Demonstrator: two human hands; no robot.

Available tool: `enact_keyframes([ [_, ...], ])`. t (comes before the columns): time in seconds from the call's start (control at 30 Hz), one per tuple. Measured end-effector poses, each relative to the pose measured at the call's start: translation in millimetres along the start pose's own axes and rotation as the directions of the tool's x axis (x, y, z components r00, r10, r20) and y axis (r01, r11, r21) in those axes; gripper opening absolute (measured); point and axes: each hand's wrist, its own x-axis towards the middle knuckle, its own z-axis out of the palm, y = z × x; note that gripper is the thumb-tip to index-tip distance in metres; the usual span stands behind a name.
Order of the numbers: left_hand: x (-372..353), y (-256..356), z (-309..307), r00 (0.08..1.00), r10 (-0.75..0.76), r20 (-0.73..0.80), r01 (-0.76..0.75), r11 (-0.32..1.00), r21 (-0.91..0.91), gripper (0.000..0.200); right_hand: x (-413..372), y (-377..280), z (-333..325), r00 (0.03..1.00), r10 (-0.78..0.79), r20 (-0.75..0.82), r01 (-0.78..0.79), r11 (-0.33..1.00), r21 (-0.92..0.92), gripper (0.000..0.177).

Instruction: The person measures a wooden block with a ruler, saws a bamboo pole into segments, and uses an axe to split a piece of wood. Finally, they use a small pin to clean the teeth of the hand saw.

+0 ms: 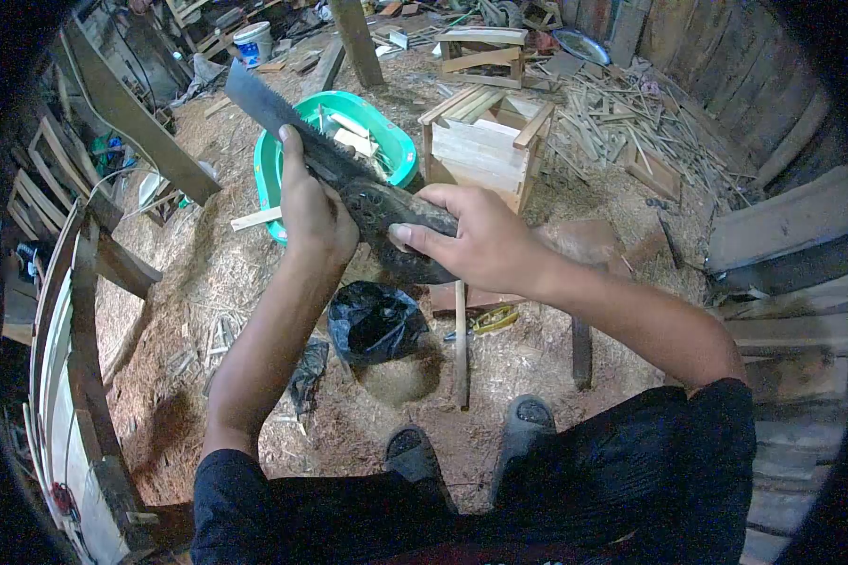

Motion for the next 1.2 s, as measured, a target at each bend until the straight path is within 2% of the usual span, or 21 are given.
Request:
enact_keyframes([
  [0.03,0,-1,-1,1.0,-0.01,0.011,0.01,1.0,-0.026,0.045,0,0,1,1.0,-0.019,-0.01,0.019,0.999,-0.047,0.026],
  [0.1,1,-1,-4,1.0,0.006,0.025,-0.006,1.0,0.016,0.046,3,4,8,0.952,-0.218,-0.215,0.213,0.976,-0.045,0.027],
  [0.17,-1,-1,-6,0.999,0.02,0.038,-0.021,0.999,0.029,0.043,5,3,7,0.89,-0.336,-0.307,0.316,0.942,-0.113,0.026],
  [0.23,-2,-3,-5,0.998,0.031,0.055,-0.032,0.999,0.016,0.037,7,-7,-3,0.874,-0.386,-0.295,0.331,0.917,-0.221,0.022],
  [0.27,-3,-4,-4,0.999,0.029,0.046,-0.03,0.999,0.02,0.038,4,-11,-5,0.92,-0.294,-0.258,0.254,0.951,-0.179,0.016],
  [0.37,-7,-5,-3,0.998,0.048,0.037,-0.05,0.997,0.054,0.038,4,-10,-5,0.934,-0.29,-0.207,0.251,0.948,-0.193,0.016],
  [0.57,-20,-4,6,0.989,0.131,0.066,-0.139,0.98,0.14,0.037,4,-8,-5,0.941,-0.272,-0.201,0.225,0.947,-0.231,0.014],
  [0.67,-22,-5,10,0.987,0.147,0.058,-0.155,0.973,0.17,0.037,4,-1,-4,0.882,-0.434,-0.182,0.357,0.869,-0.344,0.015],
  [0.77,-17,-11,8,0.982,0.17,0.079,-0.181,0.968,0.171,0.037,3,5,-1,0.884,-0.438,-0.162,0.375,0.873,-0.312,0.013],
  [0.87,-15,-13,7,0.965,0.227,0.131,-0.253,0.939,0.231,0.037,6,14,2,0.842,-0.502,-0.197,0.413,0.836,-0.362,0.012],
  [0.97,-16,-14,8,0.942,0.289,0.17,-0.33,0.894,0.305,0.037,2,12,5,0.872,-0.441,-0.214,0.374,0.881,-0.288,0.011],
  [1.03,-17,-13,8,0.935,0.301,0.19,-0.35,0.874,0.338,0.038,3,16,5,0.866,-0.454,-0.211,0.384,0.873,-0.301,0.011],
  [1.2,-16,-16,7,0.932,0.31,0.19,-0.356,0.883,0.305,0.038,8,20,5,0.871,-0.441,-0.218,0.379,0.884,-0.276,0.013],
])
